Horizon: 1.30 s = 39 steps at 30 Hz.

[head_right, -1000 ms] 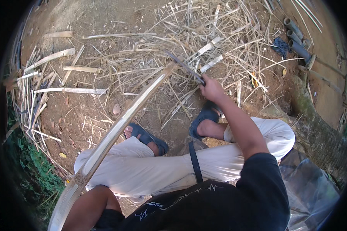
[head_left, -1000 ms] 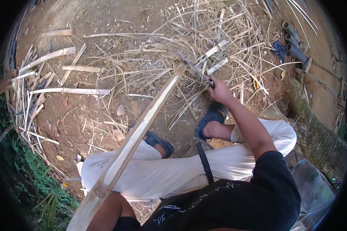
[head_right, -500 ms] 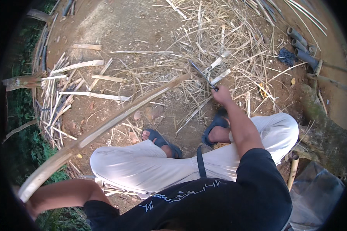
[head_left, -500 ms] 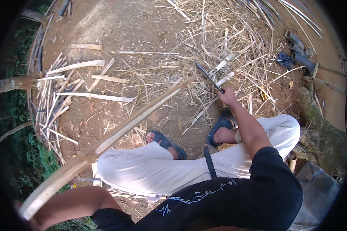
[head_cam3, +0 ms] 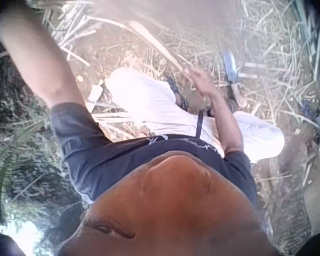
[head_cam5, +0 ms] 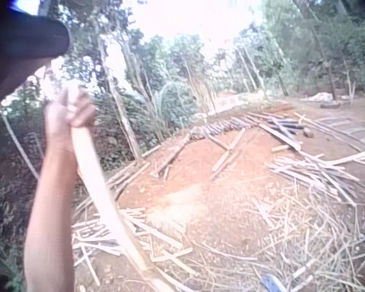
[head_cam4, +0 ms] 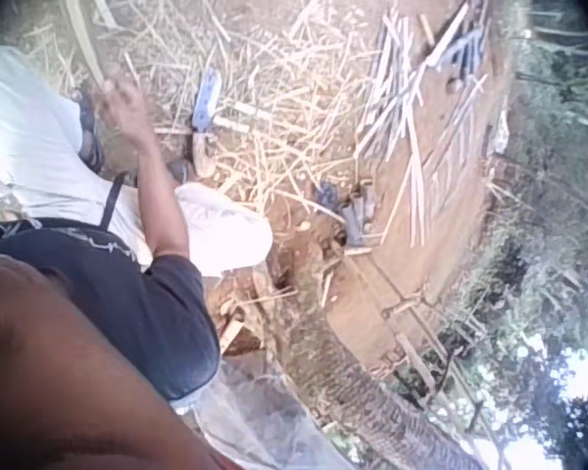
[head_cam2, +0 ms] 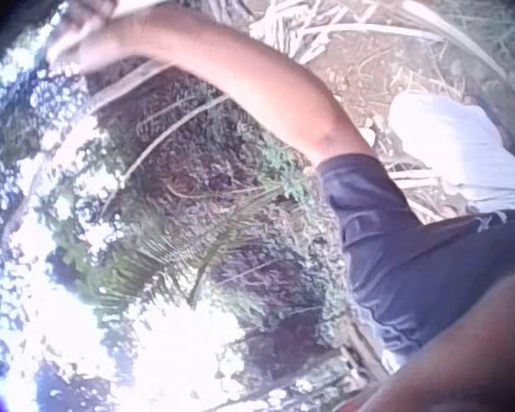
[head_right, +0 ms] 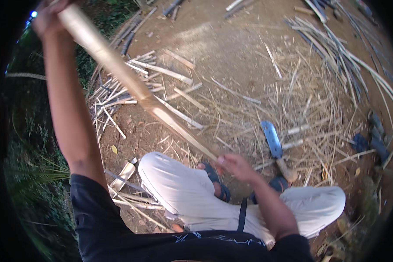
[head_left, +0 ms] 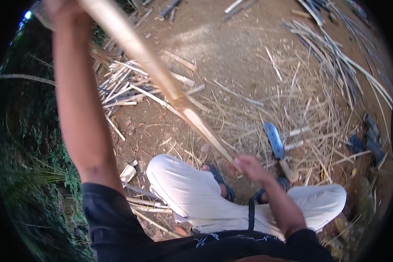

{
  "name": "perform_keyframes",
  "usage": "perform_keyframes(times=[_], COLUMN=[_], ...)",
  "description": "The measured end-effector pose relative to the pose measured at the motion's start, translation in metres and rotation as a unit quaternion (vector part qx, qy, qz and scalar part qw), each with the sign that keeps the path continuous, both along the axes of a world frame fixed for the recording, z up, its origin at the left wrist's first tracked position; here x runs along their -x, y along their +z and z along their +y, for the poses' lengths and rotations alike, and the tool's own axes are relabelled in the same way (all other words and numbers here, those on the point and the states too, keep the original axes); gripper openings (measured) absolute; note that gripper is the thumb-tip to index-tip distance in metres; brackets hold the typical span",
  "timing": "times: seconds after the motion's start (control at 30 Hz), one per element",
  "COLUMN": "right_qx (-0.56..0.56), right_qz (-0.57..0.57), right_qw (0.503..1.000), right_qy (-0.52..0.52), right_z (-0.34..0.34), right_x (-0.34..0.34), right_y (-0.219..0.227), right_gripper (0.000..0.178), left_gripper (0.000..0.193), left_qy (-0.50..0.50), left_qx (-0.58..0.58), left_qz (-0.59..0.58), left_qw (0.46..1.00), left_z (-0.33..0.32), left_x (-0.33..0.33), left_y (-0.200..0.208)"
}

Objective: The person strips pieces of bamboo by hand using a large blade, scraping the surface and shaving off layers while sitting on the ground.

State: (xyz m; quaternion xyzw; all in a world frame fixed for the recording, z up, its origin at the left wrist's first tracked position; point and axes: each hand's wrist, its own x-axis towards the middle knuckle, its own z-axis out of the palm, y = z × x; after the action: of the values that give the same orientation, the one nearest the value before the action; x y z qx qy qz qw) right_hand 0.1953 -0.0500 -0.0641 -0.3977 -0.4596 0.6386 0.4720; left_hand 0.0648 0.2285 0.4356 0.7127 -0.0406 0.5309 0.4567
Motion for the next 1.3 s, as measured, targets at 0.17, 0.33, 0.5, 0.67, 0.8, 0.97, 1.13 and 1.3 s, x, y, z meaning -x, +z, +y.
perform_keyframes(times=[0.17,0.33,0.5,0.67,0.8,0.97,1.13,1.3], right_qx=[0.035,0.042,0.019,-0.05,-0.018,0.302,0.271,0.245], right_qz=[-0.003,0.054,0.097,0.106,-0.266,-0.631,-0.686,-0.646], right_qw=[0.978,0.955,0.927,0.978,0.949,0.715,0.667,0.7], right_qy=[-0.206,-0.288,-0.362,-0.176,-0.17,-0.012,-0.106,-0.182], right_z=[-0.015,0.024,0.054,0.057,0.026,-0.06,-0.104,-0.093], right_x=[0.013,0.015,0.064,0.06,-0.049,-0.166,-0.132,-0.145], right_y=[0.026,0.085,0.113,0.091,-0.002,-0.174,-0.23,-0.245], right_gripper=[0.049,0.042,0.039,0.048,0.039,0.052,0.066,0.056], left_gripper=[0.084,0.112,0.07,0.048,0.04,0.035,0.034,0.036], left_qy=[0.128,0.117,-0.045,0.009,-0.016,-0.084,-0.056,-0.046], left_qx=[0.199,0.225,0.389,0.399,0.417,0.425,0.535,0.591], left_qz=[0.118,0.459,0.422,0.482,0.55,0.584,0.575,0.56], left_qw=[0.964,0.851,0.817,0.78,0.724,0.687,0.617,0.579], left_z=[0.007,0.003,-0.067,-0.083,-0.121,-0.18,-0.233,-0.263], left_x=[-0.038,-0.058,-0.105,-0.096,-0.054,0.005,0.042,0.05], left_y=[-0.05,-0.207,-0.273,-0.262,-0.296,-0.379,-0.457,-0.486])
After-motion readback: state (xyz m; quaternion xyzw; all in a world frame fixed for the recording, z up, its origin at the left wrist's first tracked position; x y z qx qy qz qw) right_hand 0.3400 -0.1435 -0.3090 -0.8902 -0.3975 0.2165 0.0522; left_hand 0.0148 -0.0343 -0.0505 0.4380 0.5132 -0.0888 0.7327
